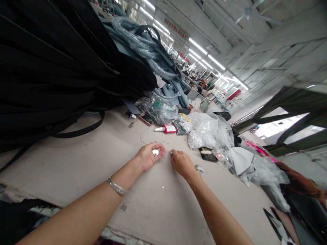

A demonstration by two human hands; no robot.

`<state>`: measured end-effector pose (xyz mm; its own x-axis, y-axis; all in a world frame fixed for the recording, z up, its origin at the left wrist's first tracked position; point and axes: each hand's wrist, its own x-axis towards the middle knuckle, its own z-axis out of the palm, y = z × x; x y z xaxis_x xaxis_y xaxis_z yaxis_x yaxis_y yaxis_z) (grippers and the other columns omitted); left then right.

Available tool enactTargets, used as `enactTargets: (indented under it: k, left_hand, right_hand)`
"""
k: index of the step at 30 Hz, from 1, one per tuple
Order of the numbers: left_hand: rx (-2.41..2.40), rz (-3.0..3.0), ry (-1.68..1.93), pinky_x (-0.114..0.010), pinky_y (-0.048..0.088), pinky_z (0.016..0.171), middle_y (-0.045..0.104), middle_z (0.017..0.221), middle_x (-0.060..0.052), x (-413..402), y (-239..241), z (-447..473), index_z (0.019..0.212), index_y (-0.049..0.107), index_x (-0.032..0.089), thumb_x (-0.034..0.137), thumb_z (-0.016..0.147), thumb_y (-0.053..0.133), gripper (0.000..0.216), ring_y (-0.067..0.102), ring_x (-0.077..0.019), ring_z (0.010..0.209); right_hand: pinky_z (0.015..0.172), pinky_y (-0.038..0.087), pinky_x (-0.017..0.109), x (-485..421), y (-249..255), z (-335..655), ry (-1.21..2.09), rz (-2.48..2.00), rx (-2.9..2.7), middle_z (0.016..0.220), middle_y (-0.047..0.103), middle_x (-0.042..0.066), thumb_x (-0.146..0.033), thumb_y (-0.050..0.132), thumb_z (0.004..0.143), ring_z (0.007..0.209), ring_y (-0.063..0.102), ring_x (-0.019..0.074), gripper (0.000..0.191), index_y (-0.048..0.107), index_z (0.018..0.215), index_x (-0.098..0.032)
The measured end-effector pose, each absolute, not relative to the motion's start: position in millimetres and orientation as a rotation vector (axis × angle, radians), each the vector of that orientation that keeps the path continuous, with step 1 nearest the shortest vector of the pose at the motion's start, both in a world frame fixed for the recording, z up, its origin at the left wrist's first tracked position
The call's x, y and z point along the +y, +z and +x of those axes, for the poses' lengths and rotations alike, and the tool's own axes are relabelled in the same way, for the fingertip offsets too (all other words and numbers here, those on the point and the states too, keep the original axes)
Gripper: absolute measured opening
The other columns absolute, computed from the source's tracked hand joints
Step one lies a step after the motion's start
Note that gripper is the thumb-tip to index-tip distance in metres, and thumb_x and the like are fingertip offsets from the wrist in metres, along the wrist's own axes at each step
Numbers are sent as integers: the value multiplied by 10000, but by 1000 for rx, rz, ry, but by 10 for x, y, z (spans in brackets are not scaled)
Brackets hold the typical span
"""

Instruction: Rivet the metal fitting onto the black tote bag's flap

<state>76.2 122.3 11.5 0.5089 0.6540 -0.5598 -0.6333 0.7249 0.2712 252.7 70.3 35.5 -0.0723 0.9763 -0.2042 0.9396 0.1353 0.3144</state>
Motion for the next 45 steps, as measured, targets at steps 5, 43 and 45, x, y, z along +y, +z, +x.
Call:
enactTargets:
  k: [5,43,45]
  left_hand:
    - [689,39,773,-257,622,598,711,771,-168,1213,125,754,918,673,24,184,1041,434,313,725,-202,660]
    - [697,3,777,-258,619,607,714,798,-167,1221,109,769,899,679,38,172,1031,452,295,719,-195,659]
    - [699,13,789,-251,625,618,715,799,-155,1205,137,762,876,674,49,156,1030,457,286,723,-187,665]
  right_hand:
    - [852,506,307,770,341,2425,121,1773,2038,1118,717,169,-48,410,965,1025,673,255,306,667,1119,-108]
    - [894,507,327,900,395,2482,-13,1881,2111,1042,745,204,-117,448,952,1006,709,262,298,726,1057,-91]
    - [879,511,323,910,387,2456,4,1827,2107,1048,743,200,-92,445,944,1001,710,262,299,722,1056,-84]
